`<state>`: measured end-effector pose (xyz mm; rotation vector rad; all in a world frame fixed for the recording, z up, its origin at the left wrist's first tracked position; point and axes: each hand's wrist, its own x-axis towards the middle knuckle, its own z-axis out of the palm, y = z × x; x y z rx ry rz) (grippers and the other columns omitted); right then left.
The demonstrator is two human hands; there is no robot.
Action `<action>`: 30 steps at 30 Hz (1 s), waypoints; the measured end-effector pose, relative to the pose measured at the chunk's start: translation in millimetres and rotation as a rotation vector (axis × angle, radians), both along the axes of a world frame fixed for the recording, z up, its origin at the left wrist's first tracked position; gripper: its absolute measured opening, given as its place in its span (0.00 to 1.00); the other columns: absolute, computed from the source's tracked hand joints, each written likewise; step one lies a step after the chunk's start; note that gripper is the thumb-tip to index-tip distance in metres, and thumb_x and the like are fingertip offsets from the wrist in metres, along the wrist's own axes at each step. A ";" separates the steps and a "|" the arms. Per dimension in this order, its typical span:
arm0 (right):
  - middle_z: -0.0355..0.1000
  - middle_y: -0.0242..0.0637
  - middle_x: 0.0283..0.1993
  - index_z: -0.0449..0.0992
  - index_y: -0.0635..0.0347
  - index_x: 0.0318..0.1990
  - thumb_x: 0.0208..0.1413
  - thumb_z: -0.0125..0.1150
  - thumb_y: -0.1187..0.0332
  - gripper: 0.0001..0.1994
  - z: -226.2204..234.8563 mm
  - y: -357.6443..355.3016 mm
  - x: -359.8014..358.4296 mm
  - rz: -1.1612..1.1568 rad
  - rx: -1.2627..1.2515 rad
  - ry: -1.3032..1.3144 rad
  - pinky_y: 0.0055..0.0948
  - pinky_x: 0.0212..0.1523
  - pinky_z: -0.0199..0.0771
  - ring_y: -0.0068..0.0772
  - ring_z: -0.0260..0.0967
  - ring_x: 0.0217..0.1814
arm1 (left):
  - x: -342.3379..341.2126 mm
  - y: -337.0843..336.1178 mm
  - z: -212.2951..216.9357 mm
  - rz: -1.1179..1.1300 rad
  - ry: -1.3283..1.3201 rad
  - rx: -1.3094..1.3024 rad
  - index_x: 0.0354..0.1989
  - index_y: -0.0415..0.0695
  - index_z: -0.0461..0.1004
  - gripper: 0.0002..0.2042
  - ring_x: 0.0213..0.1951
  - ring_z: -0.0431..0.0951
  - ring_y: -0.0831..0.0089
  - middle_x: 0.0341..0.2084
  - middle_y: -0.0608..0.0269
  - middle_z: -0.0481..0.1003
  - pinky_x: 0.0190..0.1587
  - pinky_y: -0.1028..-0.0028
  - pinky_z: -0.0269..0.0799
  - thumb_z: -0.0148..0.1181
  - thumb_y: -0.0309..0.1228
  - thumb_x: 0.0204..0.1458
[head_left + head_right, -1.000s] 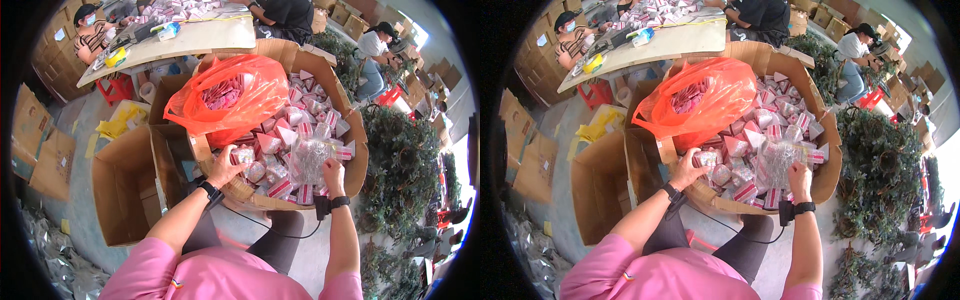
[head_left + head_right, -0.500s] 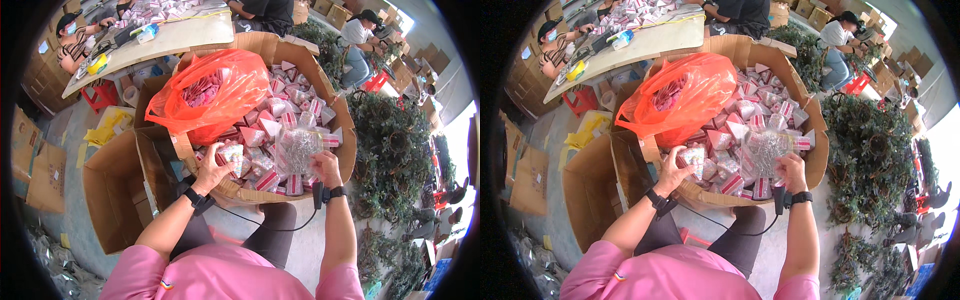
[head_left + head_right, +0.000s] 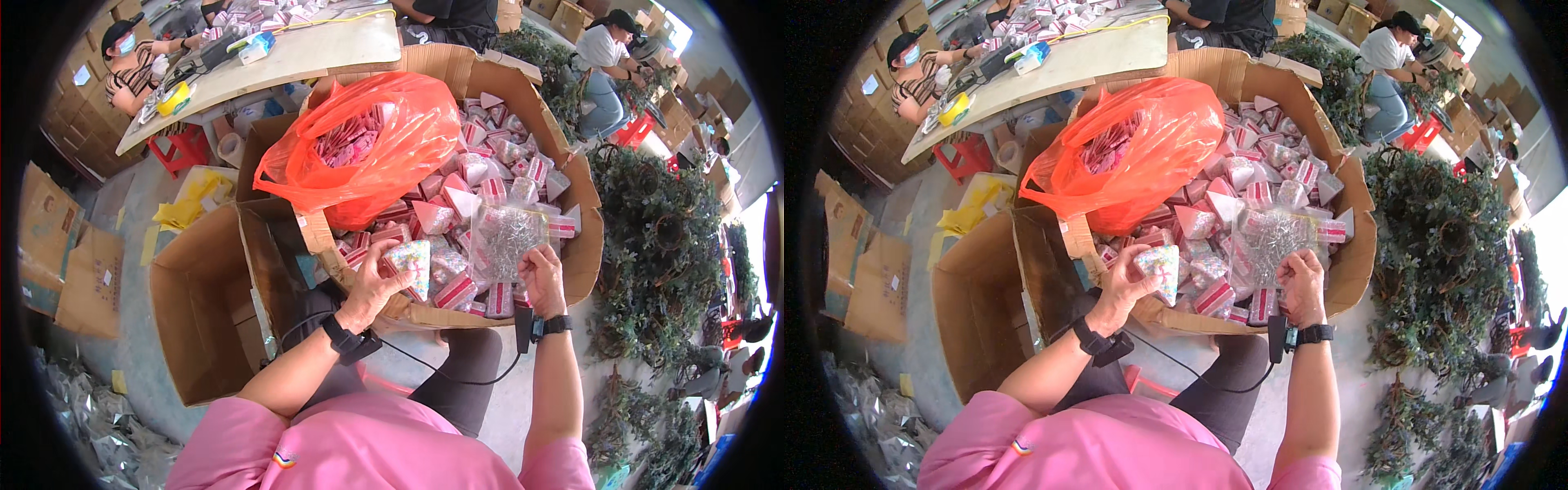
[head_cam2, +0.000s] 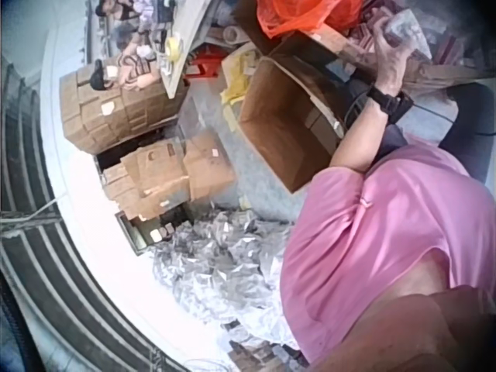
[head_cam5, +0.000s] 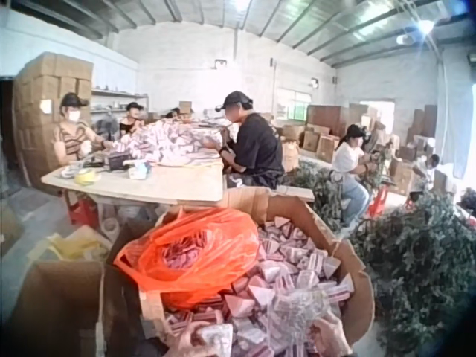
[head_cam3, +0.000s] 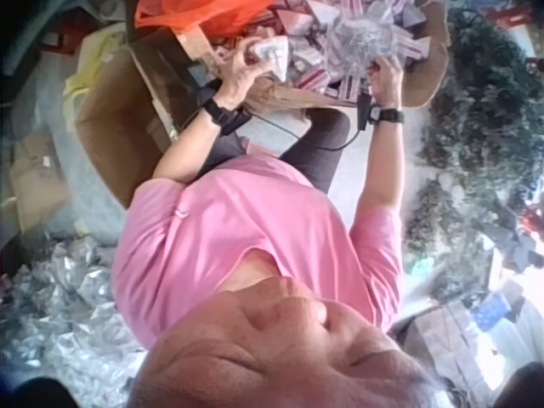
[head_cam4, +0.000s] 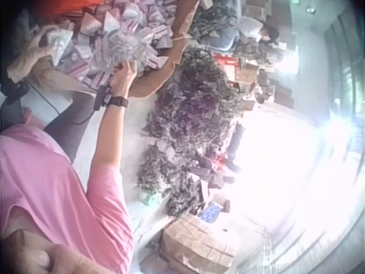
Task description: Packing small boxed items and plastic components into a large container in a manufacturing environment.
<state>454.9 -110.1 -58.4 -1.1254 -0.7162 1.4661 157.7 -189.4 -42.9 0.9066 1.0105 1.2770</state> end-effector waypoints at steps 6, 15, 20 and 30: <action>0.67 0.36 0.29 0.65 0.60 0.27 0.52 0.50 0.76 0.03 -1.1 -7.9 -7.6 0.002 -0.010 0.069 0.22 0.23 0.63 0.24 0.63 0.24 | -7.8 -3.7 -1.8 0.024 -0.045 0.056 0.51 0.40 0.58 0.28 0.48 0.65 0.75 0.47 0.60 0.63 0.51 0.73 0.63 0.65 0.29 0.42; 0.66 0.38 0.29 0.65 0.63 0.29 0.53 0.49 0.74 0.04 -3.2 -24.0 -13.9 -0.025 -0.058 -0.143 0.24 0.26 0.69 0.26 0.65 0.26 | -10.1 -5.0 -7.1 0.035 -0.058 -0.002 0.52 0.39 0.57 0.29 0.47 0.66 0.74 0.45 0.61 0.65 0.50 0.74 0.64 0.65 0.29 0.42; 0.66 0.39 0.31 0.64 0.63 0.29 0.54 0.48 0.75 0.04 0.5 -22.8 -13.0 -0.030 -0.030 -0.115 0.27 0.30 0.73 0.30 0.68 0.29 | -11.0 -5.8 -1.4 0.053 -0.009 0.033 0.52 0.39 0.58 0.28 0.47 0.66 0.74 0.45 0.62 0.64 0.50 0.74 0.64 0.64 0.28 0.43; 0.68 0.39 0.23 0.62 0.62 0.31 0.54 0.46 0.76 0.01 2.8 -37.1 -31.7 0.072 -0.087 -0.133 0.23 0.19 0.72 0.29 0.68 0.18 | -6.0 2.4 -19.8 0.118 0.133 0.021 0.49 0.40 0.62 0.29 0.44 0.67 0.76 0.41 0.60 0.68 0.47 0.75 0.64 0.67 0.35 0.39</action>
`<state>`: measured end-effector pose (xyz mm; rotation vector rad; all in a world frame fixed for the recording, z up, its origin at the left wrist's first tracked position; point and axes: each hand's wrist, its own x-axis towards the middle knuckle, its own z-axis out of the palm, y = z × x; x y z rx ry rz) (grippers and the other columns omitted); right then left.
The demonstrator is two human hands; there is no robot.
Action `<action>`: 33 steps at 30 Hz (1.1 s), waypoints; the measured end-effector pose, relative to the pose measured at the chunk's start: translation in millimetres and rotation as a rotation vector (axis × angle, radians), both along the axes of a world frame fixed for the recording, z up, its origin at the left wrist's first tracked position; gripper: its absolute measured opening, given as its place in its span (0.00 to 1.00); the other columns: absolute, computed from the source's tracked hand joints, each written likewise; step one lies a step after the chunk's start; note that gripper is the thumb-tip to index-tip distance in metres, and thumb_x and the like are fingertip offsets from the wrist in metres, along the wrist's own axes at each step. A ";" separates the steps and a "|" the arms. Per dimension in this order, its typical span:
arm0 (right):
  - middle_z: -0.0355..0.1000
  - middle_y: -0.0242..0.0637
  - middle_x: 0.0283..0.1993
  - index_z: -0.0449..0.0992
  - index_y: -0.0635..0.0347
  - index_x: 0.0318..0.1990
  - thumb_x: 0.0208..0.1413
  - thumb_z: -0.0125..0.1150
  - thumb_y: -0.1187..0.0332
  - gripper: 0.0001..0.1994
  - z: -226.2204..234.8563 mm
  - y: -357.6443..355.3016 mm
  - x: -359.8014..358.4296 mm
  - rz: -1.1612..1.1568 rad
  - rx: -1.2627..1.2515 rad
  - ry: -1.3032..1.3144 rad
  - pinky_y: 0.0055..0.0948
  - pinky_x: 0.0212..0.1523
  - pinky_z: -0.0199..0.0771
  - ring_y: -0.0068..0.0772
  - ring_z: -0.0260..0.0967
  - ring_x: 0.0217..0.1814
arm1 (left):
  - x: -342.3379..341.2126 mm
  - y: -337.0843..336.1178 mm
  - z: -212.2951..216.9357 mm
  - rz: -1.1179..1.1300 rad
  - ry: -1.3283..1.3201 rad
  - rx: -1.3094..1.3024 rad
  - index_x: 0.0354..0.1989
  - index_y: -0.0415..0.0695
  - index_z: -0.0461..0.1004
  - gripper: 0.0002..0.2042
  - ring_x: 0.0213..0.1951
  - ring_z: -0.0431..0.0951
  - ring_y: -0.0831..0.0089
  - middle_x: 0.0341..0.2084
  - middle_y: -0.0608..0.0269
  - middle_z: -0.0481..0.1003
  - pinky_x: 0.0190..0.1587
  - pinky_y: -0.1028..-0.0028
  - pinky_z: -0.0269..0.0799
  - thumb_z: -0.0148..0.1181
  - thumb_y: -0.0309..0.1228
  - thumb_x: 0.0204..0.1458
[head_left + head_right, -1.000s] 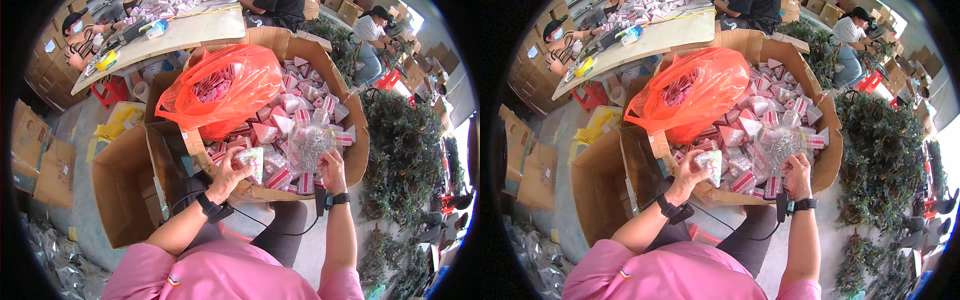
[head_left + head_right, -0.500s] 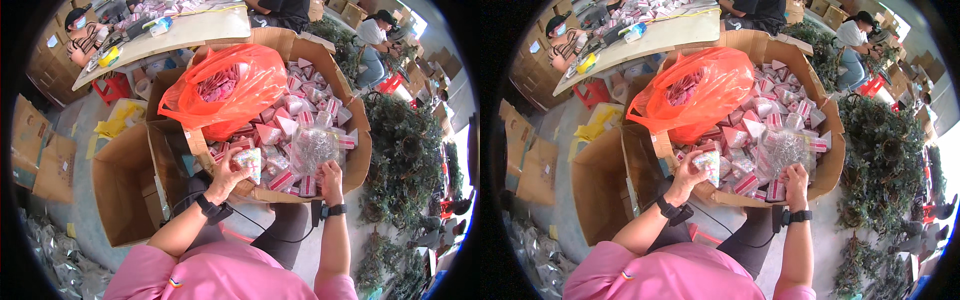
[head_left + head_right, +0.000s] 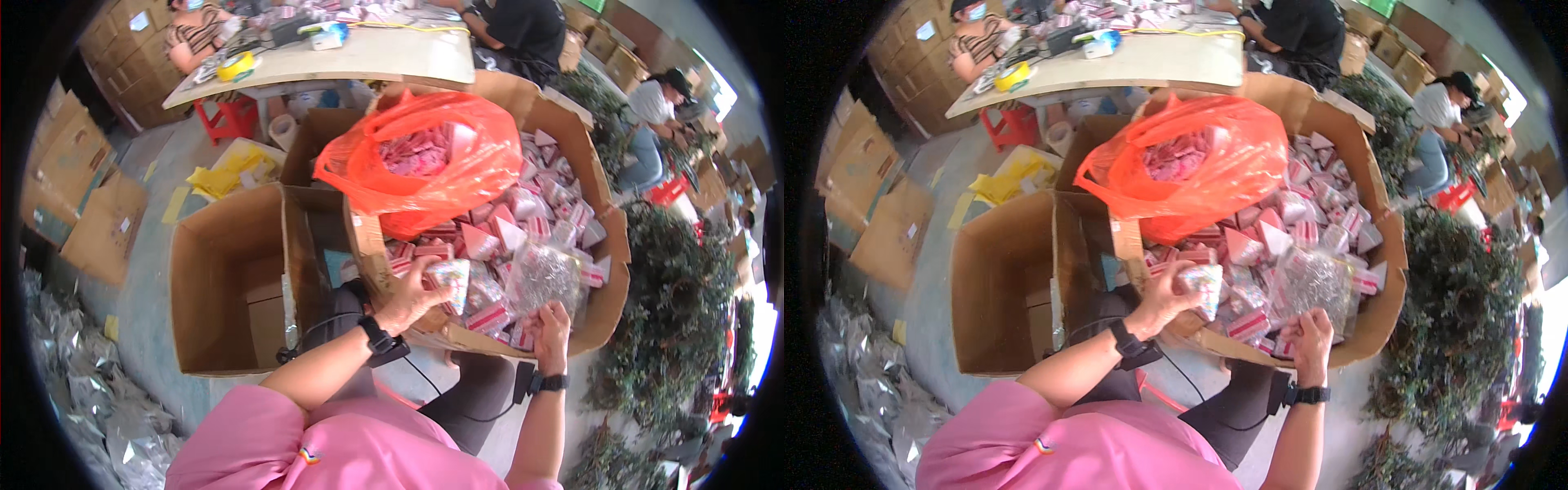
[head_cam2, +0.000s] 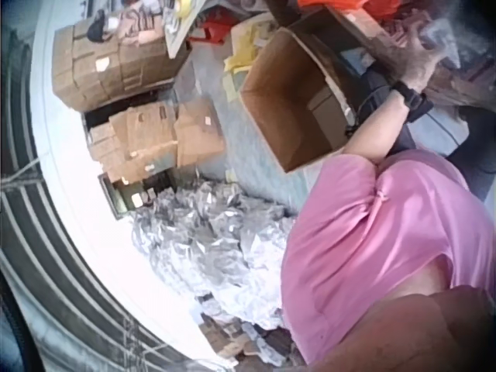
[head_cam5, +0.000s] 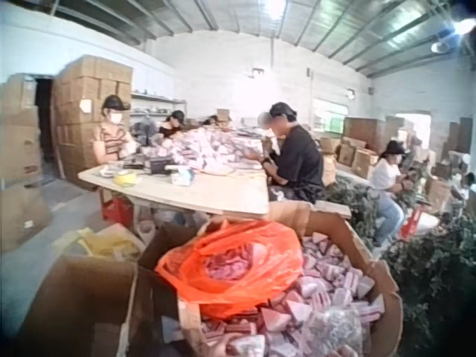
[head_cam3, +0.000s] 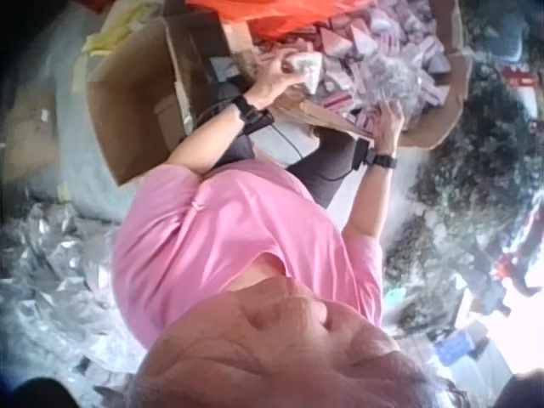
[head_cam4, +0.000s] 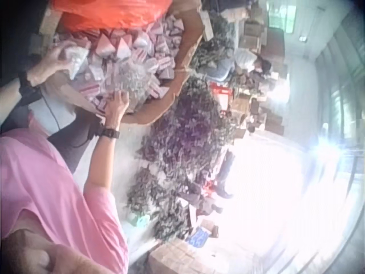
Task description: Packing small boxed items and plastic components into a large container in a manufacturing environment.
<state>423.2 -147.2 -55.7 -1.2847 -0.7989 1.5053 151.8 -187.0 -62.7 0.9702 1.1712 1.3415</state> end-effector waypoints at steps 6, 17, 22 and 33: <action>0.68 0.39 0.22 0.62 0.62 0.30 0.53 0.46 0.78 0.02 5.8 -12.1 -28.2 0.032 0.082 0.064 0.21 0.17 0.70 0.27 0.67 0.16 | 7.3 39.6 -18.7 -0.142 0.292 -0.044 0.49 0.34 0.59 0.30 0.48 0.66 0.69 0.44 0.50 0.67 0.50 0.71 0.63 0.66 0.34 0.40; 0.68 0.36 0.21 0.63 0.63 0.28 0.50 0.48 0.77 0.02 11.6 -24.0 -49.0 0.002 0.057 -0.066 0.17 0.16 0.66 0.23 0.67 0.17 | -28.2 71.0 68.6 0.024 0.787 0.302 0.27 0.40 0.70 0.08 0.27 0.74 0.63 0.21 0.55 0.71 0.30 0.69 0.68 0.55 0.32 0.46; 0.68 0.37 0.22 0.63 0.62 0.28 0.51 0.48 0.76 0.02 8.4 -25.6 -48.3 0.029 0.090 -0.128 0.18 0.18 0.66 0.24 0.67 0.18 | -108.9 174.0 81.4 0.087 1.159 0.156 0.34 0.39 0.71 0.11 0.32 0.76 0.61 0.29 0.51 0.75 0.34 0.67 0.69 0.58 0.28 0.41; 0.67 0.35 0.20 0.64 0.64 0.27 0.50 0.47 0.77 0.02 16.6 -31.2 -55.8 0.119 0.093 -0.250 0.19 0.19 0.68 0.22 0.66 0.18 | -67.8 154.3 -19.3 0.218 1.474 -0.138 0.43 0.41 0.61 0.12 0.36 0.73 0.55 0.37 0.51 0.69 0.34 0.54 0.68 0.41 0.29 0.49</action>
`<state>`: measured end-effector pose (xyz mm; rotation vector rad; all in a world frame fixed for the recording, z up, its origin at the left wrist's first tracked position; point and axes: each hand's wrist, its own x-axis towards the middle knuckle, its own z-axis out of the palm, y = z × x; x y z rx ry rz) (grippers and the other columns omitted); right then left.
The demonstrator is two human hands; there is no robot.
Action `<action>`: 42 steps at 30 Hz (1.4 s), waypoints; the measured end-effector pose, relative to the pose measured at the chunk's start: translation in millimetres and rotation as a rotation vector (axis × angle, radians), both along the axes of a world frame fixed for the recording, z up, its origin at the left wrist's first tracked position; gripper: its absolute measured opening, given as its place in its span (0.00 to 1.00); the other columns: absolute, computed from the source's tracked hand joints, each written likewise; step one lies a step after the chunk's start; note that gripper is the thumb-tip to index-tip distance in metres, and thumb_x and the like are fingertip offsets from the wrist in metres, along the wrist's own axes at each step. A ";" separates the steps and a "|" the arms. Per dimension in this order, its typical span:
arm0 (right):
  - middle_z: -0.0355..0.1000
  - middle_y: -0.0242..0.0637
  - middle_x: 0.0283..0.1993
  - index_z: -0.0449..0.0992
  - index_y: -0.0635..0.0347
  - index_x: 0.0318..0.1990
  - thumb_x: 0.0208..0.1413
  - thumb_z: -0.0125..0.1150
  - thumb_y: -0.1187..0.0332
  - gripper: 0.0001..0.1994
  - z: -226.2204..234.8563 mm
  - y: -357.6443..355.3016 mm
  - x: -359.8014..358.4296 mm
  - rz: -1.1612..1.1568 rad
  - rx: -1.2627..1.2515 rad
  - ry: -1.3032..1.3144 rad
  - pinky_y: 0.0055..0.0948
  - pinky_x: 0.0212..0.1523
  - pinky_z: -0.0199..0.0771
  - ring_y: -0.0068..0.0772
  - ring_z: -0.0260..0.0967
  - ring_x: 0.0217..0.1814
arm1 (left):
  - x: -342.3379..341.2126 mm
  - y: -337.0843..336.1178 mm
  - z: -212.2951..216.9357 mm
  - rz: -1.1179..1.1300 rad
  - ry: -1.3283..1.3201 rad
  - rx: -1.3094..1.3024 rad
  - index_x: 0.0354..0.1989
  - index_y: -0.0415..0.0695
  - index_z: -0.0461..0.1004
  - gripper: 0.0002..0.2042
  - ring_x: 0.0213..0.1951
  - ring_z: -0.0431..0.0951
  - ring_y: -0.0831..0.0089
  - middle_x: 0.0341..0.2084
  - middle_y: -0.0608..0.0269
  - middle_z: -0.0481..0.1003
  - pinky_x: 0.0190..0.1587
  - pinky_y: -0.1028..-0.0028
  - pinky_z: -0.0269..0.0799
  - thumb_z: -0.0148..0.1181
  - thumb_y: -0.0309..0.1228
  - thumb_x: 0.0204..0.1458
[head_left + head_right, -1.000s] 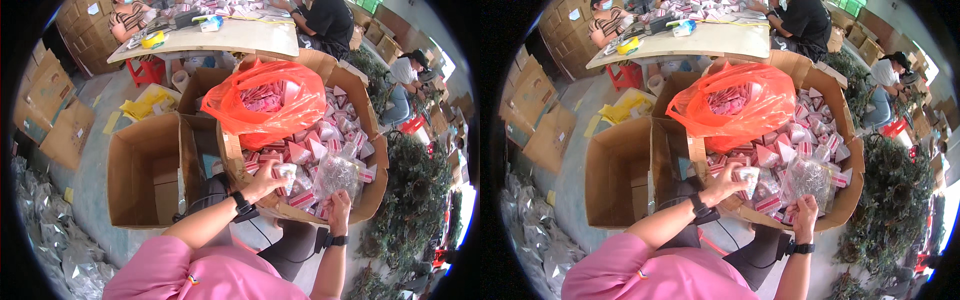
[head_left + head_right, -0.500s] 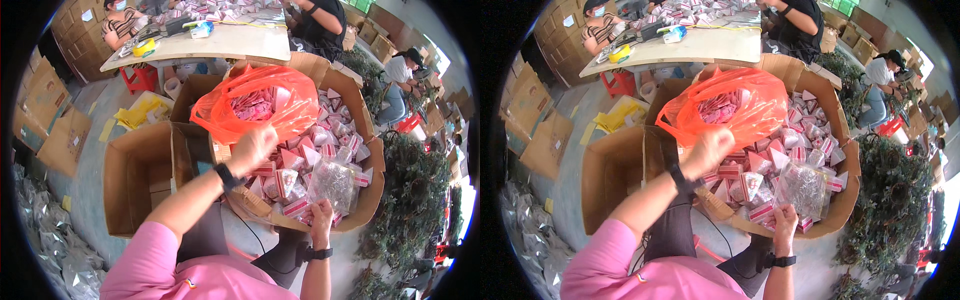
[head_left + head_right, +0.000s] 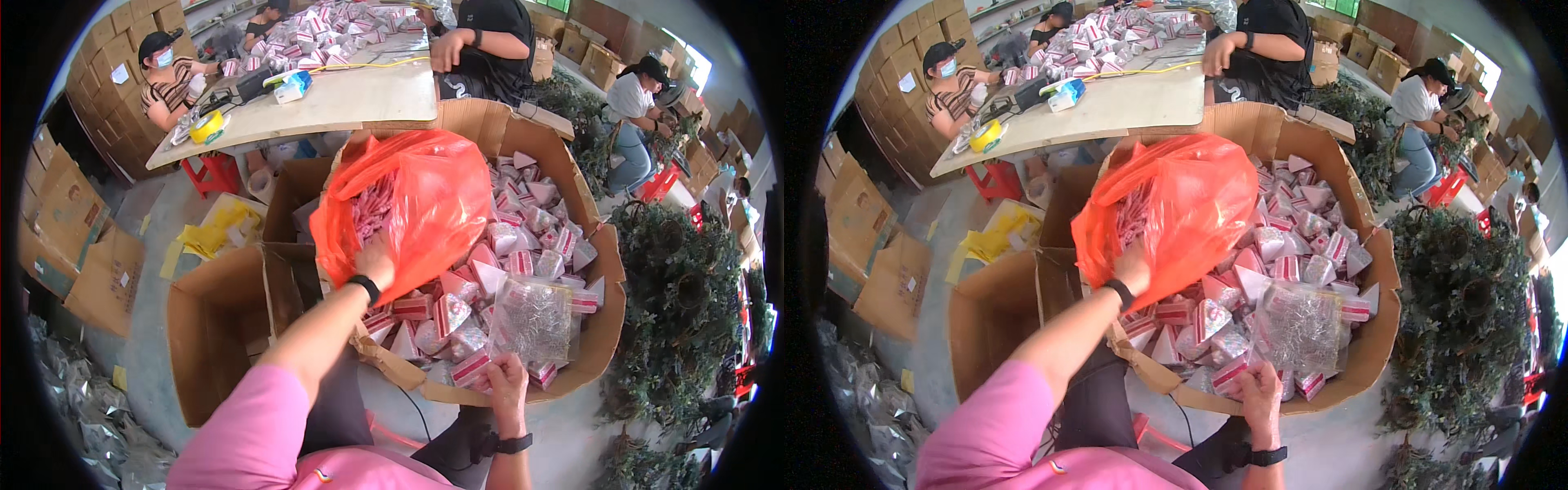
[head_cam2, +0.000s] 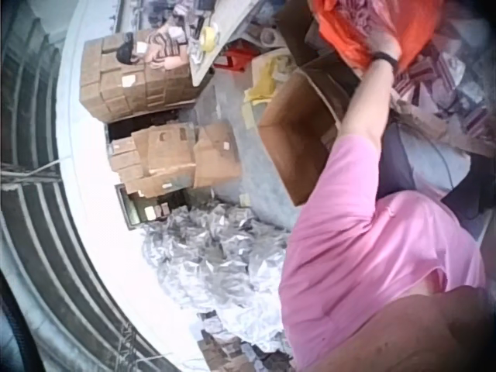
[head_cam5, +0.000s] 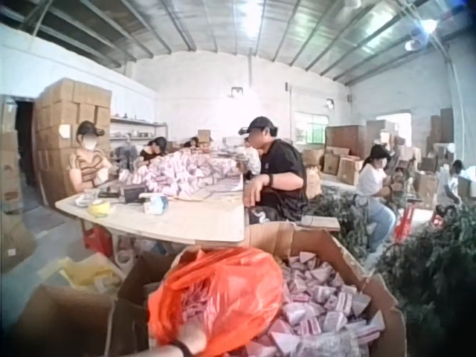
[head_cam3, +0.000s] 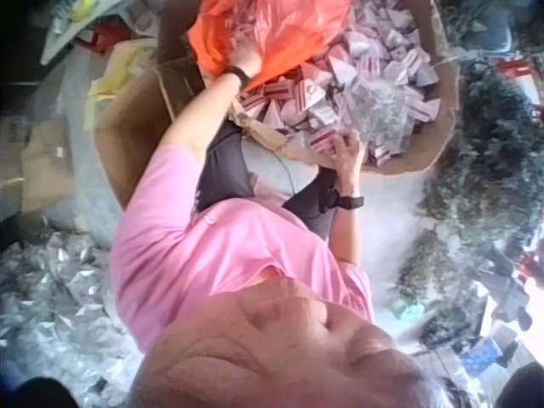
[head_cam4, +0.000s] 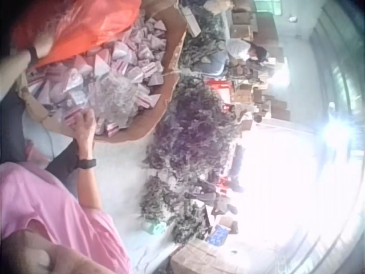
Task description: Packing small boxed items and plastic components into a large container in a manufacturing environment.
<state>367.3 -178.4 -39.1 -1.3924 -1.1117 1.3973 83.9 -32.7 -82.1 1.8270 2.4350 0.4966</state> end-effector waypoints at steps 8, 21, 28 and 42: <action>0.68 0.34 0.21 0.65 0.64 0.27 0.49 0.48 0.77 0.02 -2.3 2.4 -0.1 -0.018 -0.012 0.013 0.18 0.20 0.67 0.20 0.66 0.19 | -32.1 2.1 1.0 -0.123 -0.260 0.202 0.36 0.35 0.64 0.11 0.38 0.69 0.41 0.35 0.39 0.68 0.39 0.55 0.64 0.42 0.22 0.42; 0.62 0.28 0.17 0.67 0.63 0.25 0.47 0.52 0.74 0.03 -0.3 0.7 0.4 -0.010 0.047 -0.133 0.17 0.17 0.59 0.16 0.59 0.17 | -31.9 -33.9 60.7 -0.037 -1.348 0.275 0.31 0.46 0.66 0.16 0.24 0.68 0.82 0.23 0.70 0.68 0.25 0.80 0.65 0.44 0.48 0.55; 0.64 0.29 0.17 0.68 0.63 0.26 0.46 0.53 0.74 0.03 -13.8 0.3 1.4 -0.060 0.129 -0.198 0.18 0.18 0.61 0.17 0.59 0.17 | -39.8 -31.9 55.8 -0.092 -1.281 0.463 0.32 0.46 0.67 0.17 0.25 0.68 0.83 0.23 0.70 0.68 0.26 0.81 0.65 0.43 0.48 0.56; 0.66 0.29 0.21 0.66 0.60 0.27 0.48 0.53 0.78 0.04 41.8 -8.4 -48.2 -0.153 0.117 0.465 0.18 0.23 0.65 0.19 0.64 0.20 | 44.3 -135.1 103.0 -0.348 -1.924 0.247 0.47 0.43 0.63 0.20 0.39 0.74 0.63 0.41 0.56 0.70 0.39 0.68 0.71 0.44 0.47 0.56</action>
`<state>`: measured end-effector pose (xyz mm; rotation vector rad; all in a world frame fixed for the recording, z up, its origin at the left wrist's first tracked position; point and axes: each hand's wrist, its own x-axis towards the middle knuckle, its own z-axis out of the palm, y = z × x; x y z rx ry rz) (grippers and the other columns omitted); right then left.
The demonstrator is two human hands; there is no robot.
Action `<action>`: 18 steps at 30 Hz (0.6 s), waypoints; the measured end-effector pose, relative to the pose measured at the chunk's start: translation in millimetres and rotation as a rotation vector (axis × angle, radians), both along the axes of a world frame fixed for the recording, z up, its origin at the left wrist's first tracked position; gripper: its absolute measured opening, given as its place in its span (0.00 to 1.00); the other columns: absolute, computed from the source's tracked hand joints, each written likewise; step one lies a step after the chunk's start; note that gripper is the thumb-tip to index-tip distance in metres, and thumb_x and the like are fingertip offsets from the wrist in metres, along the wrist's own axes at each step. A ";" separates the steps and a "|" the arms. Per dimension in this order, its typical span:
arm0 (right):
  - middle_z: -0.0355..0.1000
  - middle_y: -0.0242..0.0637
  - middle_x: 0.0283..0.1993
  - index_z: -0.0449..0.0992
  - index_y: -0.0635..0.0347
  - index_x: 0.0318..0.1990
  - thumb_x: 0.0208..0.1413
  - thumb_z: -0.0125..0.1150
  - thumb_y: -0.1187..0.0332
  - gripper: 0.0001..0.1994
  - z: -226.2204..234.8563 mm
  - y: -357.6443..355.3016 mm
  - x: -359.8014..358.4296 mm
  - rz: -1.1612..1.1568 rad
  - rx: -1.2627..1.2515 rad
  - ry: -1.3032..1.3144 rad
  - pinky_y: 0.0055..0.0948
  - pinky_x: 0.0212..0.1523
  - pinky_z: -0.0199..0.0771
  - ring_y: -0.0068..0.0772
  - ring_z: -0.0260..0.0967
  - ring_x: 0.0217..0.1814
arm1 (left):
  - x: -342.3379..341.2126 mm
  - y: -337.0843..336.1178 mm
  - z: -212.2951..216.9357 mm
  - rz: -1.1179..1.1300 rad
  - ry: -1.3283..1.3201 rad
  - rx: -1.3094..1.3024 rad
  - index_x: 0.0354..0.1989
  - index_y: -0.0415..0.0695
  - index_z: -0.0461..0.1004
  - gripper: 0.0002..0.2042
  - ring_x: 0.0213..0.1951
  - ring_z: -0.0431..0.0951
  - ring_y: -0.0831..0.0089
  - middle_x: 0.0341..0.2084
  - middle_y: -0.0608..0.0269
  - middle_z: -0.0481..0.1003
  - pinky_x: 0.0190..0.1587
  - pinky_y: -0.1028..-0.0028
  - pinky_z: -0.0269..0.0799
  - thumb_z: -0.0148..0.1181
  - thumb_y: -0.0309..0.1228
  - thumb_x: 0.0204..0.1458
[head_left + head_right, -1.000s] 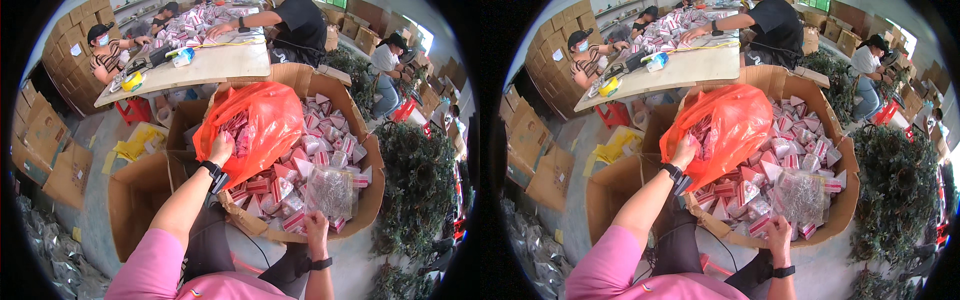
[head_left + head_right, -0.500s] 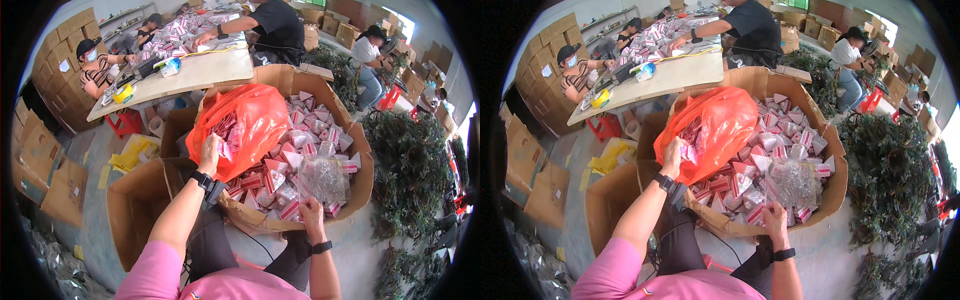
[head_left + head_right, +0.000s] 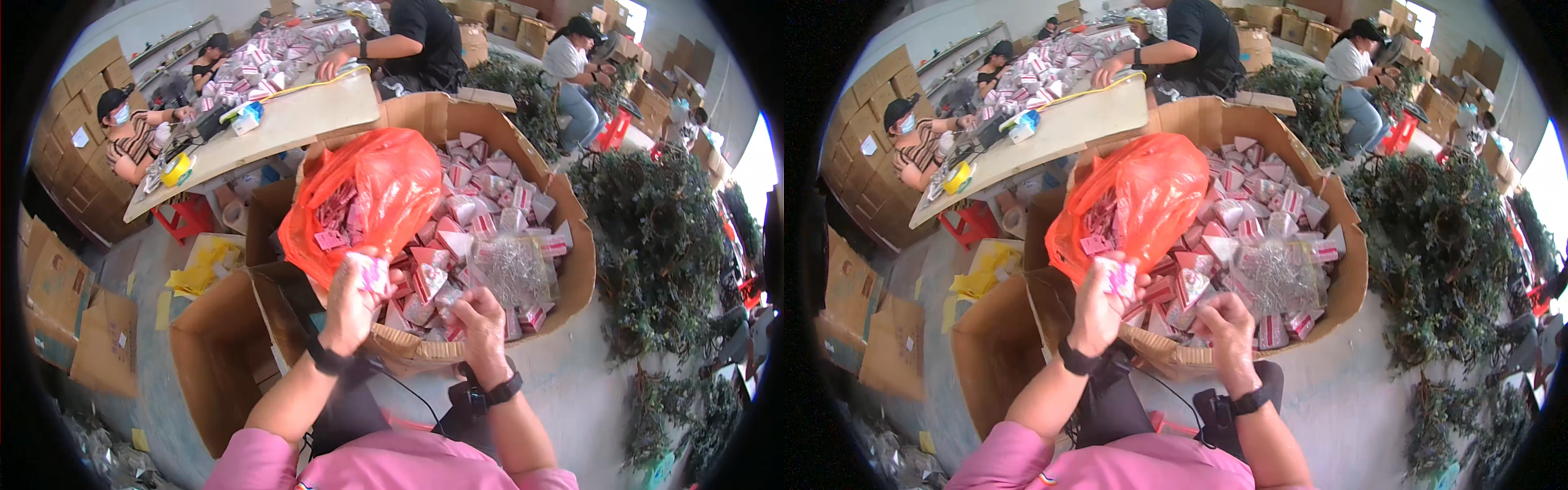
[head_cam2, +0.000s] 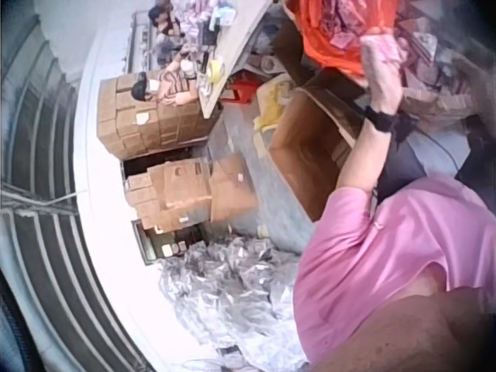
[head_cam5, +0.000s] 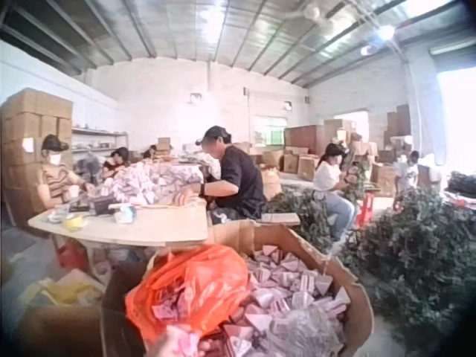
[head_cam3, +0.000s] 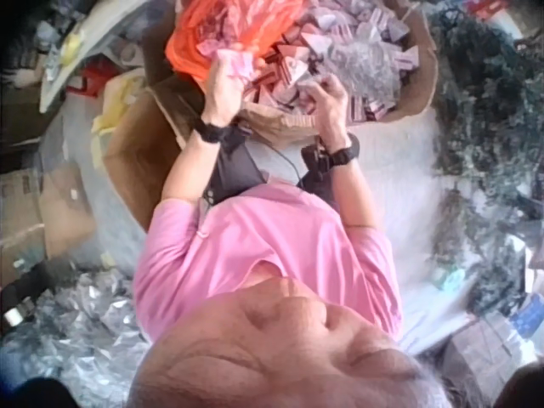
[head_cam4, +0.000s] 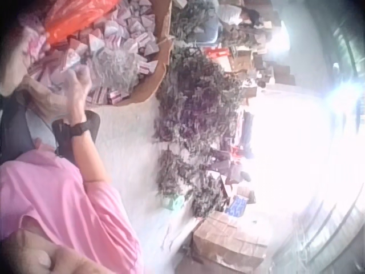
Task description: Packing small boxed items and plastic components into a large container in a manufacturing environment.
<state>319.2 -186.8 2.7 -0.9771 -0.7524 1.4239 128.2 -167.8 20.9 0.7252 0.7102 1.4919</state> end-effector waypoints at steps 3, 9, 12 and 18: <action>0.67 0.30 0.23 0.67 0.60 0.27 0.48 0.54 0.78 0.04 6.6 0.6 -10.3 -0.002 -0.005 0.046 0.18 0.24 0.65 0.19 0.64 0.21 | 26.9 -23.4 -3.6 -0.061 0.036 -0.019 0.47 0.40 0.63 0.22 0.40 0.74 0.62 0.41 0.54 0.70 0.42 0.67 0.71 0.46 0.47 0.55; 0.68 0.27 0.29 0.70 0.62 0.27 0.47 0.57 0.78 0.02 -11.4 -2.9 -16.3 0.065 0.002 0.113 0.17 0.34 0.65 0.17 0.64 0.30 | 52.0 -30.8 -13.5 -0.050 0.142 -0.053 0.45 0.39 0.65 0.22 0.38 0.71 0.75 0.38 0.61 0.70 0.42 0.75 0.67 0.43 0.47 0.56; 0.70 0.32 0.35 0.69 0.60 0.29 0.49 0.57 0.74 0.03 -13.8 -4.0 -17.9 0.111 0.047 0.222 0.23 0.43 0.65 0.23 0.66 0.36 | 51.0 -36.2 -20.4 -0.079 0.242 -0.065 0.46 0.39 0.65 0.21 0.39 0.69 0.78 0.38 0.63 0.69 0.43 0.77 0.65 0.42 0.46 0.57; 0.70 0.40 0.37 0.66 0.58 0.27 0.51 0.54 0.74 0.04 -22.4 -7.0 -0.2 0.119 -0.035 0.600 0.30 0.48 0.65 0.32 0.67 0.41 | 48.4 -56.9 -35.3 0.137 0.426 -0.272 0.43 0.39 0.65 0.16 0.42 0.67 0.74 0.36 0.60 0.66 0.43 0.75 0.64 0.60 0.31 0.46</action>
